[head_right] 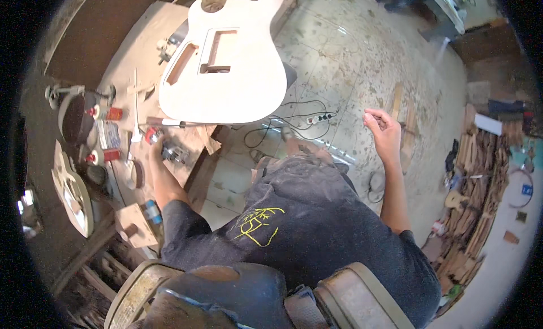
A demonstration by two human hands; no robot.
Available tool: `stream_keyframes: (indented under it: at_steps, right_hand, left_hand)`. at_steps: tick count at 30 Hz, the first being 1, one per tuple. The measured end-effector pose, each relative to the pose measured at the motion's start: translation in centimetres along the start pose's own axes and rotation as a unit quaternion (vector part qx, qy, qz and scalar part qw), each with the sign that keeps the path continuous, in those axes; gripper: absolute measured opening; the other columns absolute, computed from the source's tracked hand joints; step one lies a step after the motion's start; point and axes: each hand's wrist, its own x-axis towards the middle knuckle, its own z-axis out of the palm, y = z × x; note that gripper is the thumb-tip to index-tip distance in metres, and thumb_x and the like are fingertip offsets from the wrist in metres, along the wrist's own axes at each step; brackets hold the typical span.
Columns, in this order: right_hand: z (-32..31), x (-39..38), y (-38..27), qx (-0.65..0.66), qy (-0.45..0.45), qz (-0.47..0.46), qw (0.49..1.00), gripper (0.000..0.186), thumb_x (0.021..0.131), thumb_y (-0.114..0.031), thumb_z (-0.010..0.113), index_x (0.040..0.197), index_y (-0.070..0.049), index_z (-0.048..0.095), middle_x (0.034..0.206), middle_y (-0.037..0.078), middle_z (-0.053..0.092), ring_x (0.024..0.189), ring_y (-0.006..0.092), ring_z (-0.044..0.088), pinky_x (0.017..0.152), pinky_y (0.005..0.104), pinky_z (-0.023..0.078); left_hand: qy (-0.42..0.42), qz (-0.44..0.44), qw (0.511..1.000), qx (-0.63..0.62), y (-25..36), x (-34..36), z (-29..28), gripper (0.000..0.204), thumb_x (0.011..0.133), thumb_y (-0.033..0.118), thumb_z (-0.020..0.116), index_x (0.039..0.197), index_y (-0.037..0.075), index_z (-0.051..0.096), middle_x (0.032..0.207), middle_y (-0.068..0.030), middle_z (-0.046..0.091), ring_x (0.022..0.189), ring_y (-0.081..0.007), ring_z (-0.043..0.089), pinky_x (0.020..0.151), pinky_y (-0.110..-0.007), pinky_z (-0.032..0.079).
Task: The person sands the edges and surface of a wooden guitar body using a handheld power sander and a large belt sander, moving the guitar body across the sanding surfaces to smooth the wood.
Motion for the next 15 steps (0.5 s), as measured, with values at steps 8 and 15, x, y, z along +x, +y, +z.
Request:
stream_keyframes:
  at_steps: [8, 15]
  right_hand:
    - [0.6, -0.7, 2.4, 0.057, -0.046, 0.037, 0.997, 0.025, 0.098, -0.018, 0.069, 0.113, 0.002, 0.070, 0.097, 0.005, 0.071, 0.091, 0.0116, 0.068, 0.082, 0.0265, 0.054]
    - [2.9, 0.5, 0.8, 0.001, -0.317, -0.040, 0.947, 0.018, 0.094, -0.015, 0.070, 0.104, 0.000, 0.073, 0.097, 0.006, 0.073, 0.092, 0.0127, 0.069, 0.084, 0.0293, 0.055]
  left_hand:
    - [0.240, 0.201, 0.904, -0.290, -1.2, -18.6, 5.1, 0.047, 0.082, 0.026, 0.076, 0.120, 0.001, 0.066, 0.102, -0.0084, 0.068, 0.087, -0.0186, 0.064, 0.079, -0.034, 0.052]
    - [0.285, 0.300, 0.890, -0.193, 1.9, -37.7, 10.9, 0.074, 0.061, 0.011, 0.083, 0.128, 0.002, 0.053, 0.113, -0.0080, 0.061, 0.101, -0.0177, 0.061, 0.091, -0.033, 0.050]
